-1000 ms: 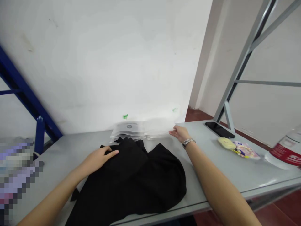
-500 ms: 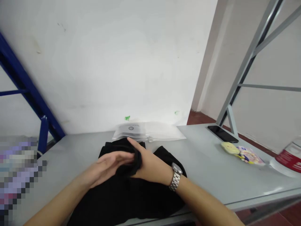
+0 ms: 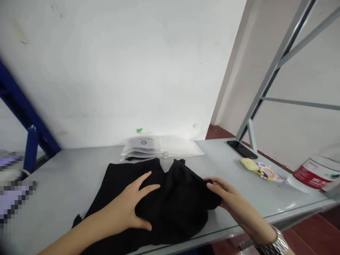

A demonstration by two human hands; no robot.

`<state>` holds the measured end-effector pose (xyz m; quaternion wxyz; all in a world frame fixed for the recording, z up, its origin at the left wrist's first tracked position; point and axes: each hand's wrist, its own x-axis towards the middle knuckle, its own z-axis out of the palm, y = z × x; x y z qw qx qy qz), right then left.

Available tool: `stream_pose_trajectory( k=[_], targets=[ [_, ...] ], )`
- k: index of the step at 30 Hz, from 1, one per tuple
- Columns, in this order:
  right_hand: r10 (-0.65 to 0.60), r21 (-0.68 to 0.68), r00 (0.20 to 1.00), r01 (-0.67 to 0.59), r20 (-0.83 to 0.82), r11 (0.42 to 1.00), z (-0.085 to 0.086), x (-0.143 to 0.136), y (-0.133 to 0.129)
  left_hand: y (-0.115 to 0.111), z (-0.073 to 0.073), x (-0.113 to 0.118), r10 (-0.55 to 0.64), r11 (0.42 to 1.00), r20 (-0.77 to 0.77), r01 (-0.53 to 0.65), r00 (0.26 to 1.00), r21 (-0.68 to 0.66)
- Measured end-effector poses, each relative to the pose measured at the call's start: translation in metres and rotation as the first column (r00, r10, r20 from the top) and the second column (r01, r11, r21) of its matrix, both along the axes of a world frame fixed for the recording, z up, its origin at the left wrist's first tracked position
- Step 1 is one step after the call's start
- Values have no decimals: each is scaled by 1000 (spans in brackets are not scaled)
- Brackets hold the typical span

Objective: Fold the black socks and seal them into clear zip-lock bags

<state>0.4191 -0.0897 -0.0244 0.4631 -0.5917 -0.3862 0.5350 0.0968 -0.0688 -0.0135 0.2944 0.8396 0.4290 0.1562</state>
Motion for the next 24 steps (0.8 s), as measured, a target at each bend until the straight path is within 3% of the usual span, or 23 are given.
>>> stream_pose_trajectory(
  k=[2, 4, 6, 7, 10, 11, 12, 13, 15, 17, 18, 21, 24],
  targets=[
    [50, -31, 997, -52, -57, 998, 1, 0, 0, 3, -2, 7, 17, 996, 82, -24, 996, 86],
    [72, -16, 993, -74, -92, 997, 2, -3, 3, 10, 1, 8, 86, 991, 243, -108, 966, 80],
    [73, 47, 989, -67, -131, 997, 3, -8, 5, 15, 9, 0, 250, 963, 484, -268, 839, -34],
    [73, 97, 986, -59, -150, 994, 3, -10, 5, 15, 13, -7, 360, 921, 617, -371, 700, -116],
    [131, 227, 980, -96, -147, 969, 2, -8, -2, 0, 19, -33, 554, 725, 821, -566, 137, -394],
    [181, 238, 977, -152, -108, 959, 1, -5, -5, -9, 19, -42, 580, 672, 815, -575, 16, -467],
    [251, 229, 966, -232, -58, 945, -1, -2, -9, -20, 18, -50, 629, 634, 777, -563, -25, -530],
    [332, 200, 943, -323, -12, 925, -2, 2, -13, -31, 16, -57, 709, 594, 705, -532, -8, -604],
    [443, 120, 896, -441, 9, 889, -4, 8, -19, -50, 15, -68, 879, 451, 466, -488, 100, -747],
    [437, 68, 896, -432, -84, 899, -2, 7, -20, -60, 15, -74, 931, 358, 268, -484, 247, -799],
    [398, 54, 906, -394, -144, 917, -1, 4, -19, -60, 16, -75, 919, 369, 228, -495, 322, -787],
    [332, 20, 921, -335, -203, 942, 3, -13, -13, -51, 14, -76, 829, 524, 250, -541, 499, -657],
    [368, 9, 910, -373, -189, 928, 11, -27, -7, -39, 5, -78, 764, 638, 289, -605, 577, -476]
  ],
)
